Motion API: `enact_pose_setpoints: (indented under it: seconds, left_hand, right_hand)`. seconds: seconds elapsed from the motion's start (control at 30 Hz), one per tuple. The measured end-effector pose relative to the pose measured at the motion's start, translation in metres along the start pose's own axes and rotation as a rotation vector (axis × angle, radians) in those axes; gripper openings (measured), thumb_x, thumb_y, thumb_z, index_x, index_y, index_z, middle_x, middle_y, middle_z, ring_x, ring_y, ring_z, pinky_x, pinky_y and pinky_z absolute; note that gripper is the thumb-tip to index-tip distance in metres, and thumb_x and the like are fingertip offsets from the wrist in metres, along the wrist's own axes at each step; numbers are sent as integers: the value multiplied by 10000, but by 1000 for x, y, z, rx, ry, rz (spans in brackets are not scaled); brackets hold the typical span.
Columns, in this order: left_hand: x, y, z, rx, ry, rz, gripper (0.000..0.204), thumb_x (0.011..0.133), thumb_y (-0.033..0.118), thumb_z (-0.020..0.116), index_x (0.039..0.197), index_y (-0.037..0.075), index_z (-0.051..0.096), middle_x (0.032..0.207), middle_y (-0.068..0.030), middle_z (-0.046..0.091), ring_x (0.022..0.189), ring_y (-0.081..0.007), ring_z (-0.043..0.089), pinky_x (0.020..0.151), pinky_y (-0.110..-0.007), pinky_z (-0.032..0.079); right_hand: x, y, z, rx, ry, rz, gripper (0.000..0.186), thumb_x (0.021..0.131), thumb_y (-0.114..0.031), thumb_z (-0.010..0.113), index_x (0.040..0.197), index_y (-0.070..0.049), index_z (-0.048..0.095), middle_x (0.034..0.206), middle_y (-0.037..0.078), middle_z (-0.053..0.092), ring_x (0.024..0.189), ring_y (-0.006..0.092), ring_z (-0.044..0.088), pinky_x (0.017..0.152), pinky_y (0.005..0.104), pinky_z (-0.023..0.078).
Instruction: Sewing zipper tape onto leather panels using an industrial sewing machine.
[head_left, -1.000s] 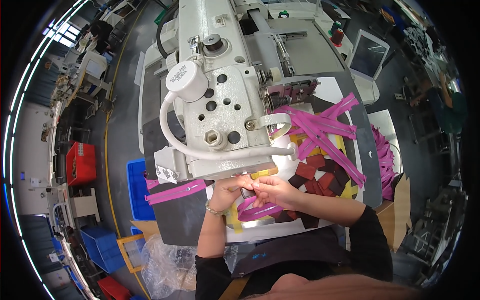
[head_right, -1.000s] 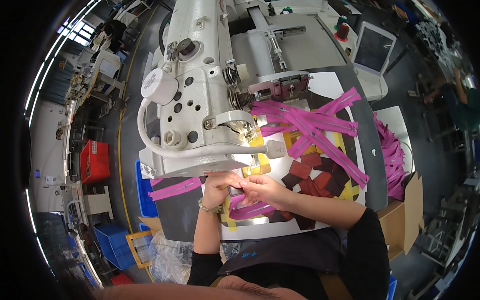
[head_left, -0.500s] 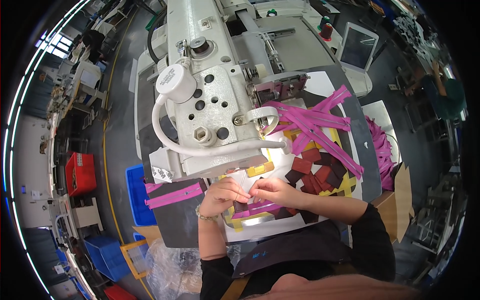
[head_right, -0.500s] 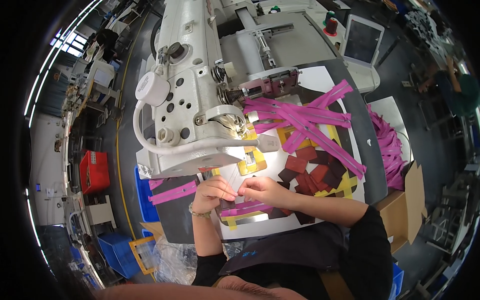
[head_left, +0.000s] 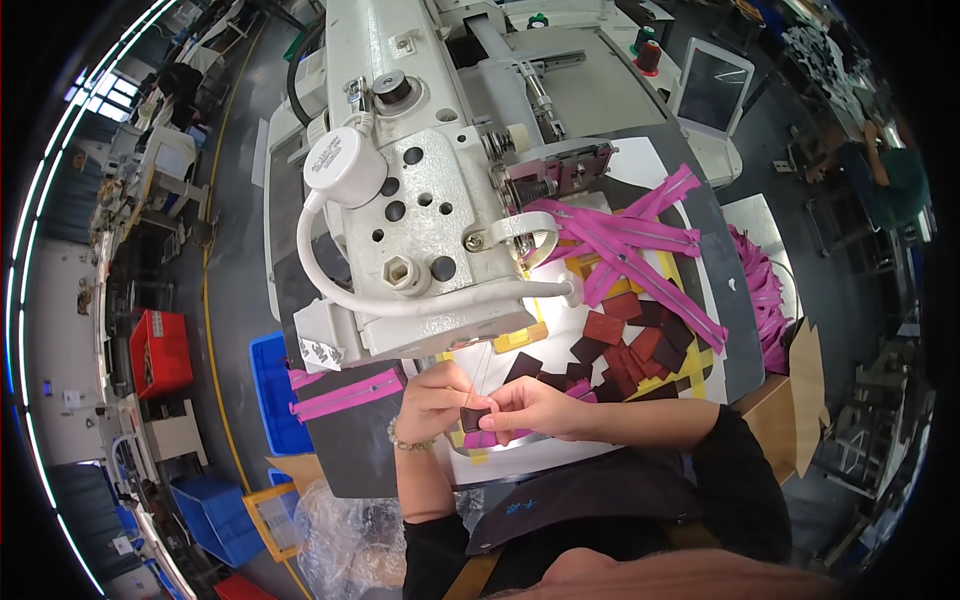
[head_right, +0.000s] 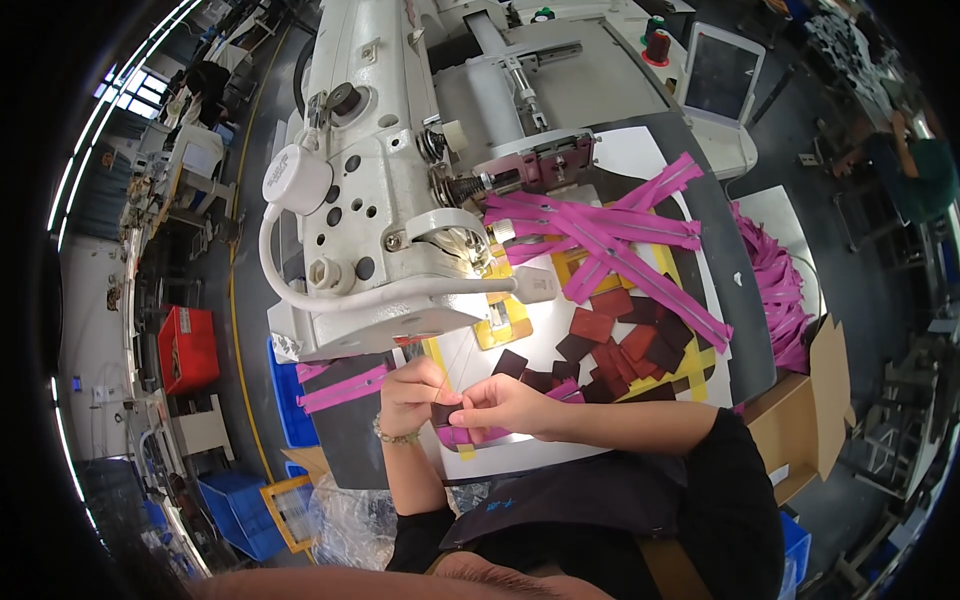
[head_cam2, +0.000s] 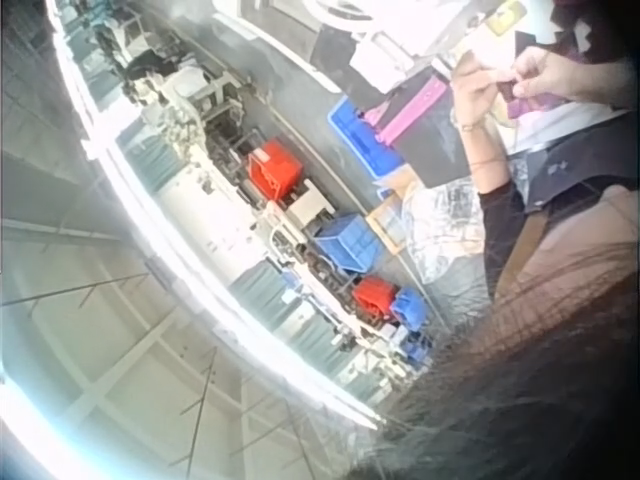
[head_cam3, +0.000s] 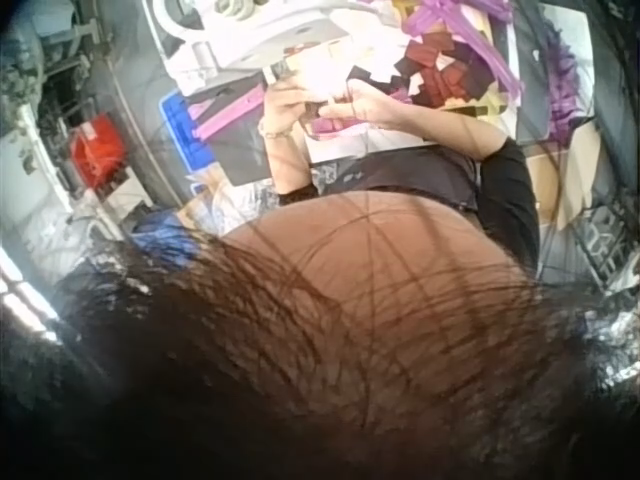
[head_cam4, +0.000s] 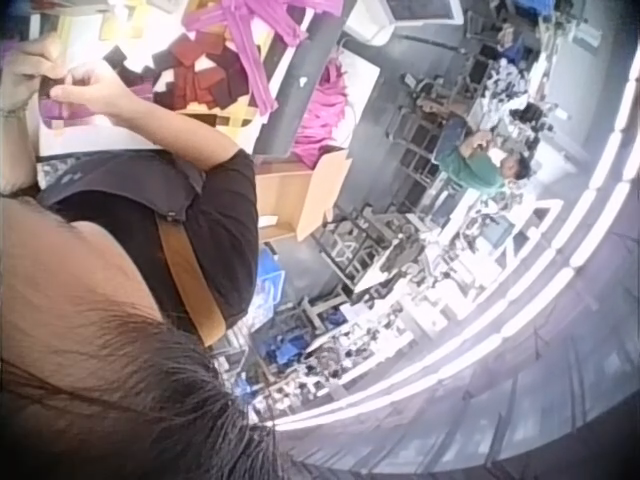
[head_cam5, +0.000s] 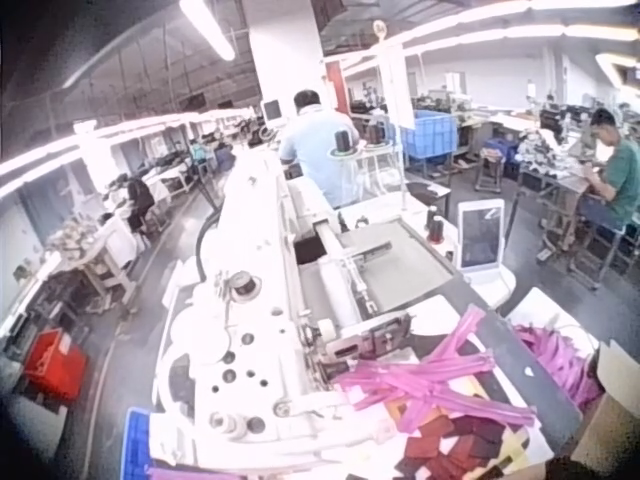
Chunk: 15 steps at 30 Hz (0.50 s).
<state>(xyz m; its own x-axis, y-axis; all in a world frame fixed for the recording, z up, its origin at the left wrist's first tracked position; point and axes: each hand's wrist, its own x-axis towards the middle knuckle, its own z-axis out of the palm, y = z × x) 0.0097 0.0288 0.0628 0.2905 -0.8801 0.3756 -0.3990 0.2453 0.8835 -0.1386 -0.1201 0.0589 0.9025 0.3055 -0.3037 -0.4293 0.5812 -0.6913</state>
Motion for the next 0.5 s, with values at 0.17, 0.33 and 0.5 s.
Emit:
enact_pose_setpoints:
  seconds: [0.17, 0.33, 0.5]
  left_hand:
    - [-2, 11, -7, 158, -16, -155, 316, 661, -108, 629, 912, 45, 746, 725, -33, 626, 674, -164, 576, 597, -271, 441]
    - [-6, 18, -7, -172, 115, -427, 204, 804, 27, 614, 976, -12, 716, 775, -70, 673, 683, -140, 623, 642, -252, 487]
    - [-8, 20, -9, -175, 69, -474, 163, 792, 61, 699, 942, -3, 711, 746, -57, 688, 653, -92, 623, 613, -238, 493]
  right_hand:
    - [-4, -6, -3, -313, 103, -184, 223, 900, -204, 674, 787, -24, 608, 707, -11, 585, 679, 59, 517, 638, 251, 426]
    - [0, -7, -9, -712, 206, -515, 178, 853, -190, 706, 826, -37, 619, 828, 53, 578, 821, 162, 531, 738, 300, 429]
    - [2, -10, -9, -596, 146, -389, 151, 866, -150, 690, 836, -18, 624, 795, 36, 603, 771, 121, 548, 715, 272, 432]
